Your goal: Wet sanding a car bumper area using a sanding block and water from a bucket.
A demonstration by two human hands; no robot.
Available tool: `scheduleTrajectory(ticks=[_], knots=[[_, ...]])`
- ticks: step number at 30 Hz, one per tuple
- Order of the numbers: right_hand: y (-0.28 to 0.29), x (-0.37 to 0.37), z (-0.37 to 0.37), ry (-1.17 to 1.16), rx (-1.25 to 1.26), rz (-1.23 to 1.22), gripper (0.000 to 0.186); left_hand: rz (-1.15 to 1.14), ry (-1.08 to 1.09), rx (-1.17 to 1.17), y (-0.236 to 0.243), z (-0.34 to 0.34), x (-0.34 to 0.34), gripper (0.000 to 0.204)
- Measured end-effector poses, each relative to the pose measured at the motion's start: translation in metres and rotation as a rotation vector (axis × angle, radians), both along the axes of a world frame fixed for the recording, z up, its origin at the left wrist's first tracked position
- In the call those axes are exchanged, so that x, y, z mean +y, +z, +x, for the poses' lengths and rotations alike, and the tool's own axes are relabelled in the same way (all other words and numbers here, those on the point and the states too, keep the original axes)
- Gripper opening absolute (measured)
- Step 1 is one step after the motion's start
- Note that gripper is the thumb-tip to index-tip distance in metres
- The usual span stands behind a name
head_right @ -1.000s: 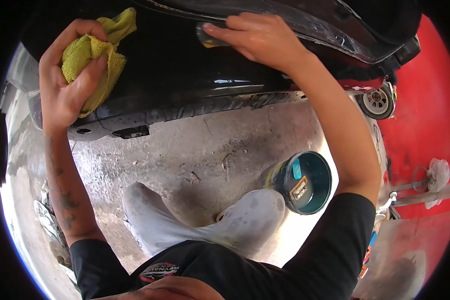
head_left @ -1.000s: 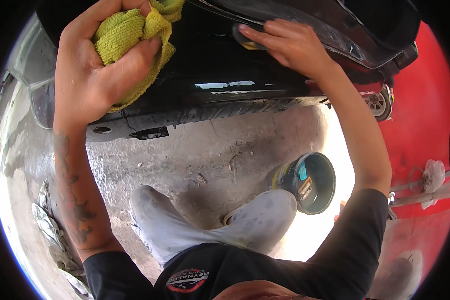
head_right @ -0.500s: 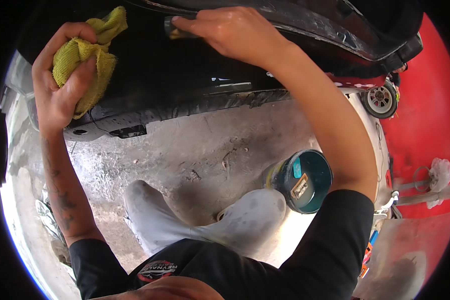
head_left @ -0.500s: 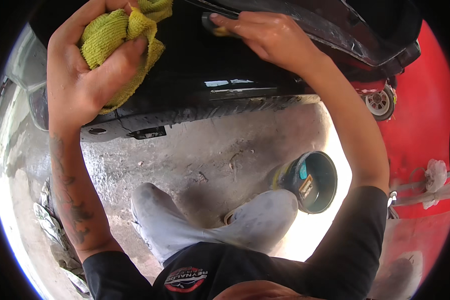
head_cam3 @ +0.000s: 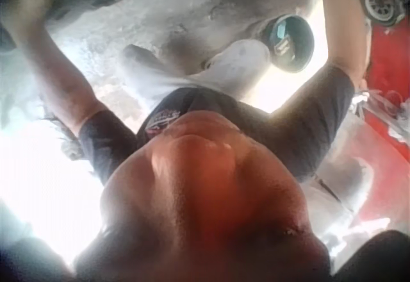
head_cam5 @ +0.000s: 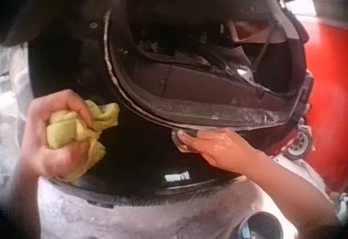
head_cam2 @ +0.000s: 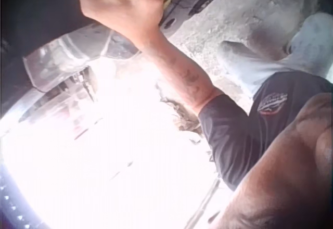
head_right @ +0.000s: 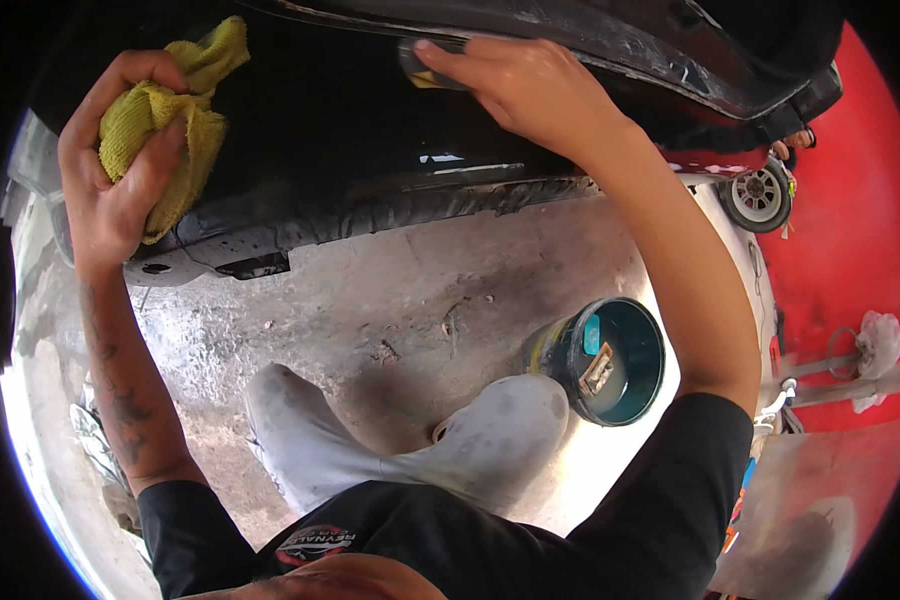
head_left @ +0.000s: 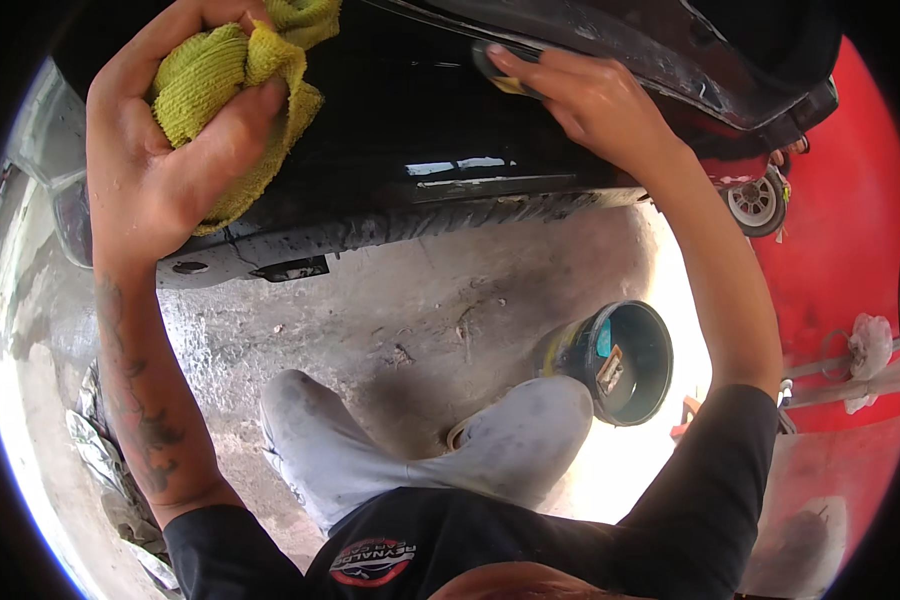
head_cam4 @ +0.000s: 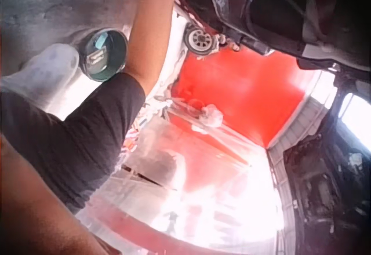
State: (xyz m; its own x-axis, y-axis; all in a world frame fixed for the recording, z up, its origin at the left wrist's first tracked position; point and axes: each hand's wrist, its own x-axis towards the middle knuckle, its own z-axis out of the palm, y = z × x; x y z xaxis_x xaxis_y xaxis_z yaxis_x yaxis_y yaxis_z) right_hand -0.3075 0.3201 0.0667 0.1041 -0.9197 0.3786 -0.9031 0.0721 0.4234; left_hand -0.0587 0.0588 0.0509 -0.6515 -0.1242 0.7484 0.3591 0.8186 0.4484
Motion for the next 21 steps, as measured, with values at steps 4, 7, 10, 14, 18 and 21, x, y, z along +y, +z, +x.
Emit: scheduleTrajectory(ticks=[4,7,10,14,18,21], knots=[[-0.004,-0.033,0.013,0.109,0.001,-0.096,0.063,0.015,0.007,-0.049,0.007,0.000,0.007,0.035],[0.007,-0.043,0.026,0.039,0.036,-0.054,0.047,0.028,0.008,-0.056,0.007,0.002,0.003,0.035],[0.009,0.003,0.007,-0.083,0.054,0.036,0.052,0.043,0.016,-0.070,0.001,0.004,-0.001,0.034],[0.009,0.045,-0.029,-0.075,0.109,0.070,0.073,0.030,-0.022,-0.017,0.006,-0.001,0.008,0.034],[-0.001,-0.050,0.021,0.098,0.043,0.009,0.061,0.008,-0.017,-0.056,0.013,-0.001,0.011,0.035],[0.000,-0.088,0.048,0.048,0.051,0.017,0.060,0.071,-0.036,-0.073,0.009,-0.007,0.005,0.035]])
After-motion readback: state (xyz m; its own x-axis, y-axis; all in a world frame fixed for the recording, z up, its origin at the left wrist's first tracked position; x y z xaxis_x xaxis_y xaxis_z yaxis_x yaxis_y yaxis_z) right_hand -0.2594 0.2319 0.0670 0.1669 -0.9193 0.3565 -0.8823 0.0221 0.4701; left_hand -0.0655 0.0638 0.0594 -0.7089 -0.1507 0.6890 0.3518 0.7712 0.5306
